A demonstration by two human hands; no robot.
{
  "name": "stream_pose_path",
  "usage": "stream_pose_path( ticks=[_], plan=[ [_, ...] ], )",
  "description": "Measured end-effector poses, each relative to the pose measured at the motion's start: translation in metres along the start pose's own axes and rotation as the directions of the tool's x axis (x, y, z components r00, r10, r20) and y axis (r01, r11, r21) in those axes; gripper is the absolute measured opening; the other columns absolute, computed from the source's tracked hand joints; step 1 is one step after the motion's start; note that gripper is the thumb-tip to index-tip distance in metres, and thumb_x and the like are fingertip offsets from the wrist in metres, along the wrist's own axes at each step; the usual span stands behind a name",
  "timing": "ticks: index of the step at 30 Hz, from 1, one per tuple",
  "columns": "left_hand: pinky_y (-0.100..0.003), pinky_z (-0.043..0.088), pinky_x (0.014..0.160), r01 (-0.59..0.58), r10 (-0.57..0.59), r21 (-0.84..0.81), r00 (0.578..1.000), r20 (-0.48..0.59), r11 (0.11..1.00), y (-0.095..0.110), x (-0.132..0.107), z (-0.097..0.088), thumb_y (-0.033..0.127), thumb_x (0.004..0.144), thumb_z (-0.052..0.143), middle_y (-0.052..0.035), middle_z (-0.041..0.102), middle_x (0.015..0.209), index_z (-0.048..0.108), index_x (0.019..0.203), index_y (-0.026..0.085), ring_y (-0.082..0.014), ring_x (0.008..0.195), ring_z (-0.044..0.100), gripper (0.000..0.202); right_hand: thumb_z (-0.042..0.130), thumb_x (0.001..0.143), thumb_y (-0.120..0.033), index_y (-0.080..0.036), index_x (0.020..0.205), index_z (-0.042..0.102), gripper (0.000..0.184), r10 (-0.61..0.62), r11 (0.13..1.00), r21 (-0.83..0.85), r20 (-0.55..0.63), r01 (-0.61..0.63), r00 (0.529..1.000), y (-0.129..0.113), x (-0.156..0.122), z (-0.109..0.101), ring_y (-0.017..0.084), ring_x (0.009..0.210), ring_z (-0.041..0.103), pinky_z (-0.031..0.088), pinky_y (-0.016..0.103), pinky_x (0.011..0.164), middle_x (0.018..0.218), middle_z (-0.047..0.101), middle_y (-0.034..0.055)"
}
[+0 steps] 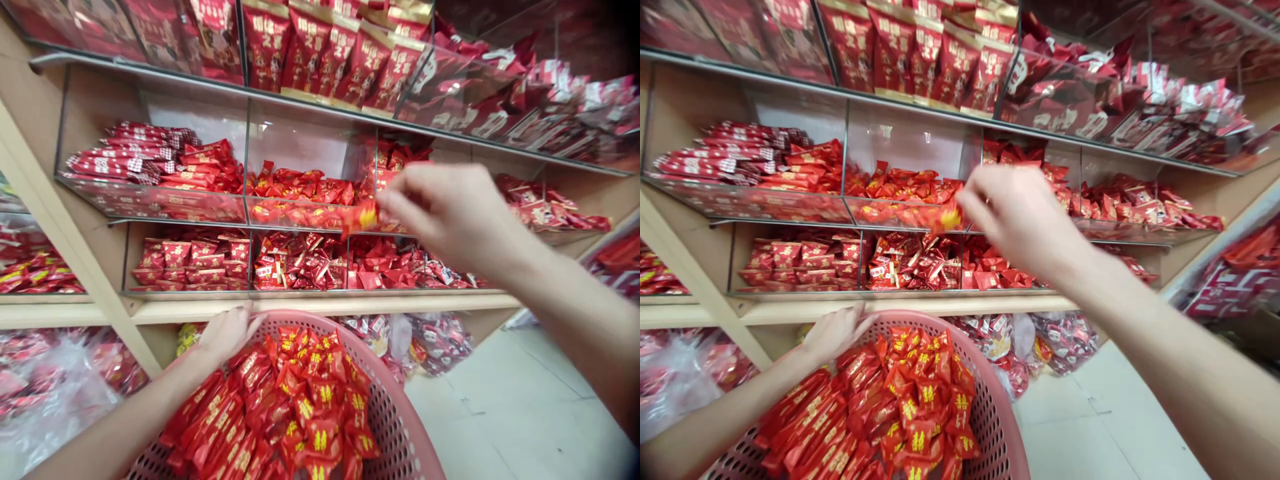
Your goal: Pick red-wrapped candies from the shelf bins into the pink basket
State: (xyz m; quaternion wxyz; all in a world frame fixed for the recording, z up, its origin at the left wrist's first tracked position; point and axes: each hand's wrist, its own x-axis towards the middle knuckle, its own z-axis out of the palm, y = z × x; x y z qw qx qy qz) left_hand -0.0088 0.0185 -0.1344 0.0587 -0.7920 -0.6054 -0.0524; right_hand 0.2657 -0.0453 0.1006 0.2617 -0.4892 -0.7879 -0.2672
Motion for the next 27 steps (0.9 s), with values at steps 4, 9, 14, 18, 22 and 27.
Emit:
stream_pose_path(
  ticks=[4,9,14,18,22,27],
  plan=[
    [-0.037,0.044,0.068,0.028,-0.029,0.039,0.999,0.038,0.999,0.003,0.000,-0.003,0.052,0.088,0.018,-0.0157,0.068,0.086,0.050,0.102,0.014,-0.0306,0.082,0.065,0.052,0.036,0.093,-0.028,-0.018,0.075,0.056,0.028,-0.205,0.957,0.274,0.421,0.091,0.883,-0.024,-0.080,0.033,0.012,0.058,0.052,0.034,0.025,0.054,0.070,0.059,0.0020],
    [-0.038,0.045,0.068,0.030,-0.032,0.041,0.998,0.059,0.999,0.006,0.000,-0.006,0.052,0.088,0.019,-0.0169,0.068,0.087,0.049,0.106,0.013,-0.0312,0.083,0.065,0.053,0.033,0.093,-0.020,-0.017,0.073,0.053,0.028,-0.343,0.923,0.366,0.646,0.117,0.682,-0.030,-0.137,0.079,0.013,0.059,0.052,0.029,0.026,0.051,0.072,0.061,0.0029],
    [-0.037,0.044,0.070,0.045,-0.046,0.037,0.998,0.047,0.998,0.004,-0.001,-0.002,0.054,0.088,0.019,-0.0150,0.068,0.090,0.050,0.108,0.014,-0.0289,0.084,0.064,0.054,0.042,0.089,-0.017,-0.016,0.076,0.057,0.019,-0.385,0.911,0.397,0.731,0.107,0.564,-0.037,-0.143,0.091,0.015,0.068,0.058,0.032,0.026,0.054,0.078,0.064,0.0044],
    [-0.036,0.043,0.075,0.042,-0.042,0.019,0.998,0.041,0.999,0.001,0.000,0.003,0.056,0.087,0.018,-0.0139,0.067,0.093,0.050,0.109,0.016,-0.0271,0.086,0.064,0.056,0.044,0.086,-0.016,-0.013,0.077,0.062,0.020,-0.366,0.926,0.365,0.810,0.095,0.458,-0.048,-0.142,0.090,0.018,0.072,0.060,0.033,0.027,0.056,0.080,0.067,0.0074],
    [-0.037,0.044,0.071,0.037,-0.038,0.034,0.999,0.036,0.999,0.001,0.001,0.004,0.057,0.087,0.017,-0.0141,0.067,0.090,0.050,0.110,0.015,-0.0284,0.083,0.064,0.058,0.047,0.086,-0.018,-0.012,0.081,0.064,0.018,-0.381,0.921,0.381,0.836,0.083,0.393,-0.057,-0.148,0.096,0.020,0.077,0.062,0.036,0.028,0.060,0.083,0.068,0.0098],
    [-0.037,0.044,0.070,0.042,-0.043,0.019,0.997,0.057,0.999,0.003,0.000,-0.001,0.058,0.087,0.015,-0.0152,0.067,0.091,0.050,0.110,0.014,-0.0296,0.084,0.064,0.061,0.048,0.086,-0.018,-0.013,0.083,0.064,0.018,-0.390,0.919,0.377,0.824,0.116,0.412,-0.066,-0.157,0.107,0.020,0.079,0.063,0.038,0.027,0.060,0.085,0.068,0.0093]
  ],
)
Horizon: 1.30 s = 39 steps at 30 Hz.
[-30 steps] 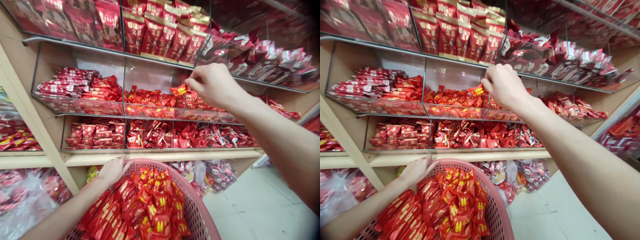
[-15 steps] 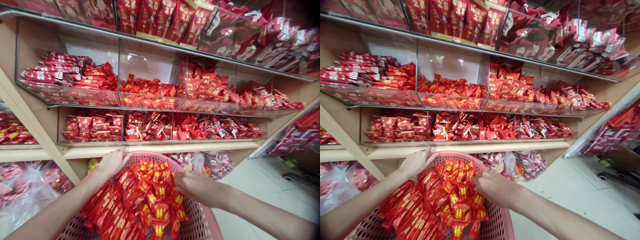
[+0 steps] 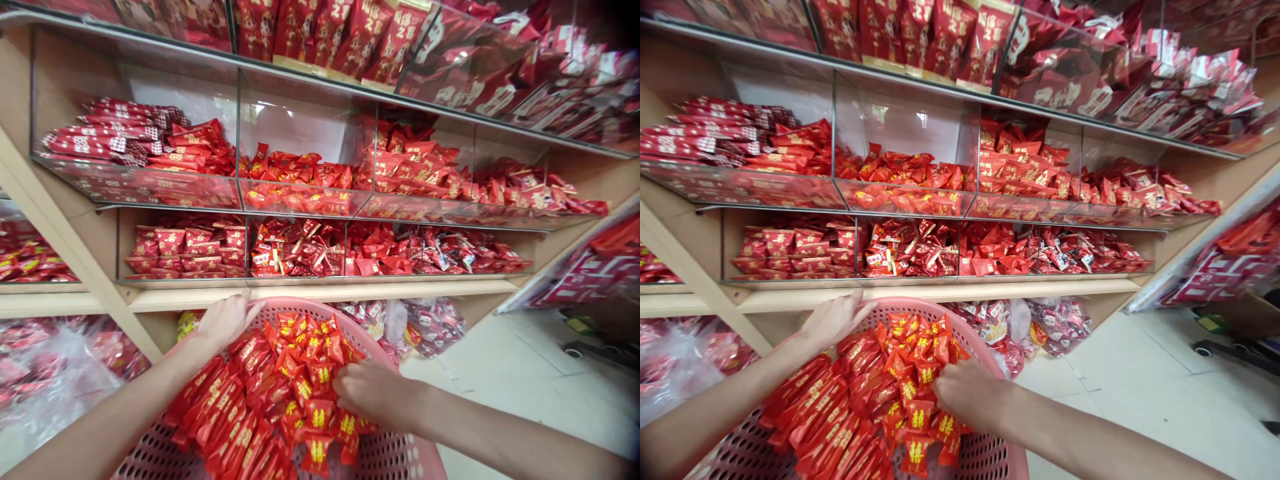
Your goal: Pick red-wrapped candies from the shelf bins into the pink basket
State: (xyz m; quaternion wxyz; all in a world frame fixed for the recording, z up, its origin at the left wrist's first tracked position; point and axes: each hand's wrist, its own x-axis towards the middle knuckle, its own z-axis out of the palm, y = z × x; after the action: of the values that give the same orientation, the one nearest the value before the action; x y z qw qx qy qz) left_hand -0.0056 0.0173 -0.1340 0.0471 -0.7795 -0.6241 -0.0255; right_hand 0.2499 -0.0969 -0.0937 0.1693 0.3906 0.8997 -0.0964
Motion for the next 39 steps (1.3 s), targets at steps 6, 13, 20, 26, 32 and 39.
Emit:
stream_pose_path(
  ticks=[6,13,20,26,32,39],
  plan=[
    [-0.036,0.043,0.072,0.003,-0.003,-0.011,1.000,0.012,1.000,-0.001,0.000,0.000,0.058,0.086,0.016,-0.0138,0.067,0.092,0.052,0.108,0.015,-0.0282,0.085,0.064,0.059,0.047,0.087,-0.019,-0.015,0.082,0.062,0.017,-0.008,0.996,-0.090,-0.110,-0.002,0.994,-0.002,0.006,0.018,0.017,0.071,0.062,0.035,0.025,0.051,0.081,0.067,0.0050],
    [-0.036,0.044,0.069,-0.013,0.013,-0.006,1.000,-0.013,1.000,-0.001,0.000,0.001,0.057,0.087,0.017,-0.0140,0.068,0.089,0.050,0.106,0.015,-0.0282,0.082,0.065,0.057,0.050,0.087,-0.025,-0.016,0.080,0.059,0.015,-0.002,0.999,-0.044,-0.228,-0.008,0.974,0.003,0.007,0.035,0.017,0.070,0.063,0.035,0.026,0.053,0.081,0.066,0.0028],
    [-0.038,0.045,0.068,-0.023,0.021,-0.037,0.999,-0.043,0.999,-0.003,-0.001,0.002,0.052,0.088,0.022,-0.0159,0.068,0.089,0.049,0.107,0.014,-0.0306,0.084,0.065,0.051,0.053,0.085,-0.029,-0.018,0.079,0.059,0.013,0.068,0.997,-0.006,-0.215,-0.071,0.974,0.004,0.005,0.028,0.018,0.070,0.063,0.031,0.028,0.051,0.082,0.067,0.0016],
    [-0.038,0.045,0.069,-0.028,0.026,-0.045,0.998,-0.055,0.999,-0.004,-0.002,0.003,0.051,0.089,0.022,-0.0147,0.069,0.088,0.050,0.106,0.014,-0.0304,0.084,0.065,0.049,0.043,0.091,-0.030,-0.016,0.065,0.058,0.032,0.090,0.995,-0.006,-0.437,-0.103,0.895,0.013,-0.012,-0.056,0.011,0.052,0.053,0.027,0.026,0.048,0.063,0.062,0.0008],
    [-0.040,0.046,0.071,-0.021,0.018,-0.053,0.998,-0.063,0.998,-0.006,-0.001,0.008,0.048,0.090,0.022,-0.0146,0.069,0.093,0.049,0.110,0.013,-0.0310,0.087,0.065,0.048,0.046,0.089,-0.026,-0.017,0.095,0.064,0.021,0.033,0.995,-0.035,-0.774,-0.095,0.632,0.058,-0.021,-0.181,0.014,0.074,0.058,0.039,0.026,0.066,0.088,0.066,0.0059],
    [-0.042,0.046,0.072,-0.024,0.021,-0.062,0.999,-0.050,0.998,-0.008,-0.002,0.010,0.047,0.090,0.023,-0.0155,0.068,0.093,0.047,0.117,0.011,-0.0323,0.088,0.064,0.051,0.055,0.081,-0.028,-0.015,0.087,0.068,0.019,0.202,0.943,-0.048,-0.706,-0.330,0.679,0.100,0.013,-0.253,0.019,0.078,0.061,0.043,0.027,0.071,0.082,0.069,0.0065]
  ],
)
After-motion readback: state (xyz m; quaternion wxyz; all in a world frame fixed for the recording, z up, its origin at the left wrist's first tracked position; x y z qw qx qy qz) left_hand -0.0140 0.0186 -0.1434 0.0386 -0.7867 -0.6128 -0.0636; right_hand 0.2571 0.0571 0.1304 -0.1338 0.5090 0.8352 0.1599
